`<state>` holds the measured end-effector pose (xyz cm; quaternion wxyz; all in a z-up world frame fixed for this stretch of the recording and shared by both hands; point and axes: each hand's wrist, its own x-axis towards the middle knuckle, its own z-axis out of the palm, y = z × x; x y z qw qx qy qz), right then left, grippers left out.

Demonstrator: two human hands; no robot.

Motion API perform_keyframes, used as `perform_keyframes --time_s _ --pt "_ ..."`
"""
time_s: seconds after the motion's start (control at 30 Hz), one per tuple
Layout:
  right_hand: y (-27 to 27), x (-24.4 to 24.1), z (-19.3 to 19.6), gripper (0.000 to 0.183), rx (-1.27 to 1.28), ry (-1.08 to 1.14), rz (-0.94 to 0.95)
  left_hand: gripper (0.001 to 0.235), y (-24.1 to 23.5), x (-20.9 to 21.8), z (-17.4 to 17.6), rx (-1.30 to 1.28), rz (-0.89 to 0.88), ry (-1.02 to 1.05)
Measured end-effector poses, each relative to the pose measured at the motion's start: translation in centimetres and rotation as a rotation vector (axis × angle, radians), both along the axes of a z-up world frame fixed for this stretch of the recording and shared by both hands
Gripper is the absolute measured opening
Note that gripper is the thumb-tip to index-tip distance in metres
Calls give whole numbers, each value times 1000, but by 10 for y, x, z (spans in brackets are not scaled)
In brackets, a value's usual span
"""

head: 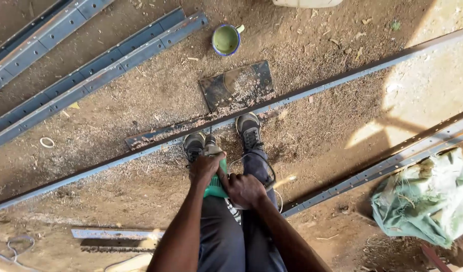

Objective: Using a power drill to create holes in long metal beams laid out on the ground.

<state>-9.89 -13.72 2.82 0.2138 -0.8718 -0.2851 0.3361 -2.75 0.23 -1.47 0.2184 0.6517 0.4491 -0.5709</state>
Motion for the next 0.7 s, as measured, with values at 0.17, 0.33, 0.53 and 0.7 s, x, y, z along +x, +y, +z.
perform_keyframes --time_s 0.17,0.33,0.53,0.7 --pt "10 -9 9 76 -50 223 -77 95 -3 13 2 -46 -158 20" --pt "27 -36 46 94 -136 233 -173 75 14 -5 27 -109 -311 66" --pt "19 -42 102 99 -173 236 -246 74 10 -35 59 -123 -260 -102" --pt "-4 -35 126 90 -149 220 -211 112 -4 -31 81 -134 -282 91"
